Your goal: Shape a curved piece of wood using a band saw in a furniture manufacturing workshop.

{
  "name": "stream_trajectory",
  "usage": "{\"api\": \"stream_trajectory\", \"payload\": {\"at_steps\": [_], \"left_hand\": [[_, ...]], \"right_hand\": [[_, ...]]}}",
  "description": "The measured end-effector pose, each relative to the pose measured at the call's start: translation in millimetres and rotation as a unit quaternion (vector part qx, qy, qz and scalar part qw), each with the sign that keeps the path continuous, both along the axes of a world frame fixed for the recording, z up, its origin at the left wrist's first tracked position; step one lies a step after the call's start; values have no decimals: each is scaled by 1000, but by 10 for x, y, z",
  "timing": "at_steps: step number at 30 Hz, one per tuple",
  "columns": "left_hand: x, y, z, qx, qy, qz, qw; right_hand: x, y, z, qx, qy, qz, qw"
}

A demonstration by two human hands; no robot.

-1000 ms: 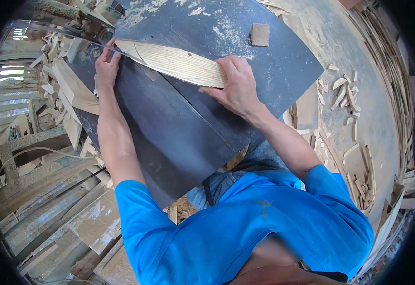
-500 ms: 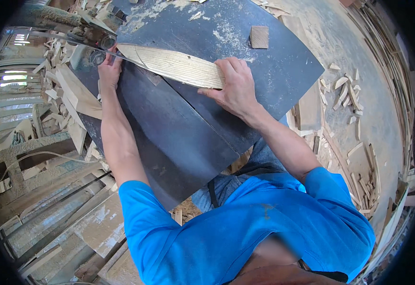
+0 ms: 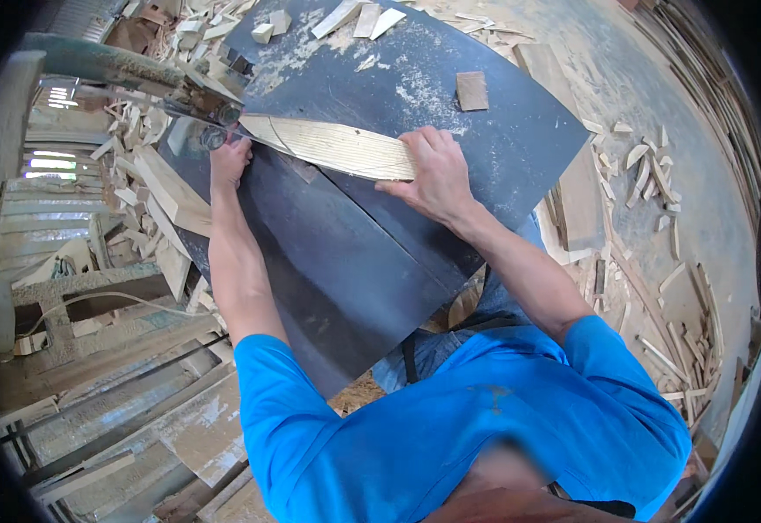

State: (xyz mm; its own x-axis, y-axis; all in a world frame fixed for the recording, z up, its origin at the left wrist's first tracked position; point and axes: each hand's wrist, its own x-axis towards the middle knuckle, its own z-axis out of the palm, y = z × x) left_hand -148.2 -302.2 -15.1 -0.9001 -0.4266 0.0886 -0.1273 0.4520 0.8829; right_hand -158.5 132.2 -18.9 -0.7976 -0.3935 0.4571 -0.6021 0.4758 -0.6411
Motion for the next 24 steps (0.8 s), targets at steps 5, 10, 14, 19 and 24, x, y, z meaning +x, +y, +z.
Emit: {"api": "stream_trajectory", "payload": {"at_steps": [5,10,14,19,24], "left_hand": [[-44,-116,14,-43,-33,-22,998],[-49,-393,-79,-6,-81,-40,996],[226,-537,4,-141,-136,38,980],[1017,-382,592,-153,-123,-52,979],[1747,-134,1021,-53,-129,34,990]], "right_hand": [[-9,3,-14,-5,-2,-3,1000],[-21,-215,10,-13,39,15,999],[-13,-174,-22,-18,41,-5,999],[160,292,-3,4,35,-28,999],[567,816,121,52,-16,-15,998]]}}
